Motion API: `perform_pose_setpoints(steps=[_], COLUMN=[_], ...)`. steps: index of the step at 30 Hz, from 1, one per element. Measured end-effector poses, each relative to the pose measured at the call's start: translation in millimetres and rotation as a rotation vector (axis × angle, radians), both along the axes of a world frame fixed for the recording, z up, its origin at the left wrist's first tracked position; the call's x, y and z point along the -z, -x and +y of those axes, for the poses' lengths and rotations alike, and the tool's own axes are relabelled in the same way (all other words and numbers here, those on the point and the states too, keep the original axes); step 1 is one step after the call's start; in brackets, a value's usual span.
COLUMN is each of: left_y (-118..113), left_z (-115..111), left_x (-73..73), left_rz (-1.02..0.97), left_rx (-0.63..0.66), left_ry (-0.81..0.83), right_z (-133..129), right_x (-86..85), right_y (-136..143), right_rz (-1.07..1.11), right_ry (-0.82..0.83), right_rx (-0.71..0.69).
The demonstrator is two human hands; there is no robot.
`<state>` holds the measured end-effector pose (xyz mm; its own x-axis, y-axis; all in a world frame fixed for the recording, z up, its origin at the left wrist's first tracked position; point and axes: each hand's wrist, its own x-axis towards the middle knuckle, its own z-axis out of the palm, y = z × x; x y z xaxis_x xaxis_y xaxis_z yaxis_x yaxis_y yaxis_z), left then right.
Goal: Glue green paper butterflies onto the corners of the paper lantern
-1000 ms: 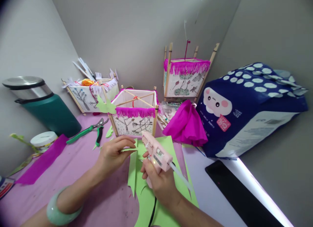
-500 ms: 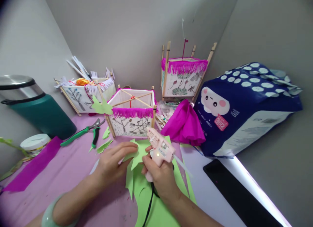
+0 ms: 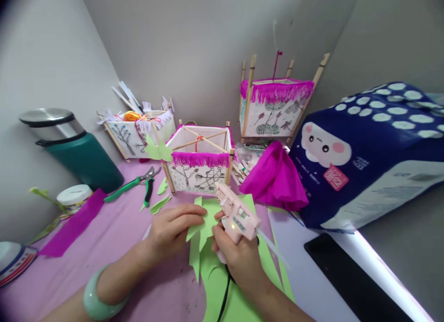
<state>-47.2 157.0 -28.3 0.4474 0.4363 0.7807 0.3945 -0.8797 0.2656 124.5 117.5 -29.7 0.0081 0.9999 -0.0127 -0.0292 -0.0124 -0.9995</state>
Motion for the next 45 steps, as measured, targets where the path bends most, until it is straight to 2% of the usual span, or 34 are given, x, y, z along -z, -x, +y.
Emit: perform_pose_setpoints(steps=[3,6,11,15,30,45], left_y=[0.7,4.8,14.6,20.3,21.6,21.5], left_z=[-0.7,1.9,7.6,9.3,10.5,10.4], left_x=[3.8,0.6,-12.7,-17.6,-16.6,-17.0], left_rz=[0.024,0.007,-0.081,-0.057,-0.054,-0.052], left_rx=[-0.029,-0.059,-0.167,-0.201,-0.215,-0.197], left_ry=[-0.059,-0.092,-0.064,-0.101,-0.135,-0.113], right_z=[-0.3,-0.7,-4.6,-8.1,-11.6,-10.7], right_x=[0.2,0.0,3.1,4.9,4.5,2.5], right_y=[0.6,0.2,-3.9,-4.7,-0.5,1.0], right_rz=[-0.068,-0.046,0.060,0.107,0.025,-0.018], right_ry=[0.001,-0.018,-0.016,0.042,0.099,0.106], right_rx=[0.042,0.054,-0.133,-0.205,-0.293,-0.287])
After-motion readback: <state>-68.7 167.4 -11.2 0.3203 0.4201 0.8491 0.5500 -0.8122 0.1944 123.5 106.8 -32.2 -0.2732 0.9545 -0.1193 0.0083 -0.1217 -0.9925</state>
